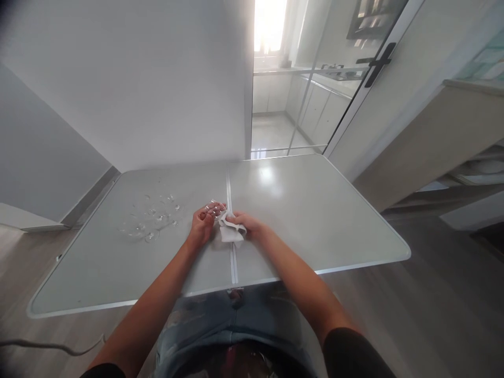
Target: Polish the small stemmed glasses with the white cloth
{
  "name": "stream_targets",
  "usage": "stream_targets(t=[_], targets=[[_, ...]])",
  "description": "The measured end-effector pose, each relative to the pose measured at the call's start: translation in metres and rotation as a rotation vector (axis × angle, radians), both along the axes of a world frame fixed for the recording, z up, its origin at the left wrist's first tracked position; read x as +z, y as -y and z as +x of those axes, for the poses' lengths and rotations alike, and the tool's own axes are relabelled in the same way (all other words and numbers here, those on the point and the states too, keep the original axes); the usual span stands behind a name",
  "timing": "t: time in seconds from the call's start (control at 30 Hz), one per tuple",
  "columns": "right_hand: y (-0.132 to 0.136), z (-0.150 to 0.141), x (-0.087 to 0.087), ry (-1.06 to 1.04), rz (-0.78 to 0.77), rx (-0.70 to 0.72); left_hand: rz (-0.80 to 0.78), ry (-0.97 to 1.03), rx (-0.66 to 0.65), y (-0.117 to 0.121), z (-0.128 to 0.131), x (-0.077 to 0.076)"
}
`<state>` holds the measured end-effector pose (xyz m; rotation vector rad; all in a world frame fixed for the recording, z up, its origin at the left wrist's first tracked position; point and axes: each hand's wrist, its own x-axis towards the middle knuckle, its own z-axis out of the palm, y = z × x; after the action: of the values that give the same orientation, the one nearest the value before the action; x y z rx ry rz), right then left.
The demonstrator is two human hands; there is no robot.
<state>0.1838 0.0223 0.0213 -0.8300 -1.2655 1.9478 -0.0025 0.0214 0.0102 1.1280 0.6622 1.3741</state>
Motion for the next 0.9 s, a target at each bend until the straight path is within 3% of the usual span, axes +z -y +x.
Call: stream_targets(t=[0.13,0.3,0.4,0.5,0.63,0.7,0.77,0.9], targets=[[-0.001,-0.005,0.001,0.099,0.049,-0.059,-0.004,-0.018,0.124,-0.003,0.001,-0.004],[0.000,-0.010,-0.003,0.658,0.637,-0.310,0.023,-0.120,0.246,-0.003,0.000,-0.005],[0.002,-0.011,-0.004,0.848,0.789,-0.412,0.036,-0.102,0.235,-0.003,0.000,-0.005],[0.003,-0.010,-0.002,0.621,0.604,-0.289,-0.013,-0.053,0.199,-0.003,0.000,-0.006],[0.000,-0.002,0.004,0.131,0.074,0.025,-0.009,-0.024,0.122,-0.004,0.000,-0.007],[-0.001,0.000,0.005,0.077,-0.002,0.047,0.008,-0.020,0.095,-0.004,0.001,-0.007],[0.000,-0.002,0.004,0.195,0.142,-0.045,0.005,-0.031,0.120,-0.004,0.001,-0.007],[0.003,-0.012,-0.002,0.718,0.662,-0.362,-0.015,-0.042,0.191,-0.005,0.000,-0.007]])
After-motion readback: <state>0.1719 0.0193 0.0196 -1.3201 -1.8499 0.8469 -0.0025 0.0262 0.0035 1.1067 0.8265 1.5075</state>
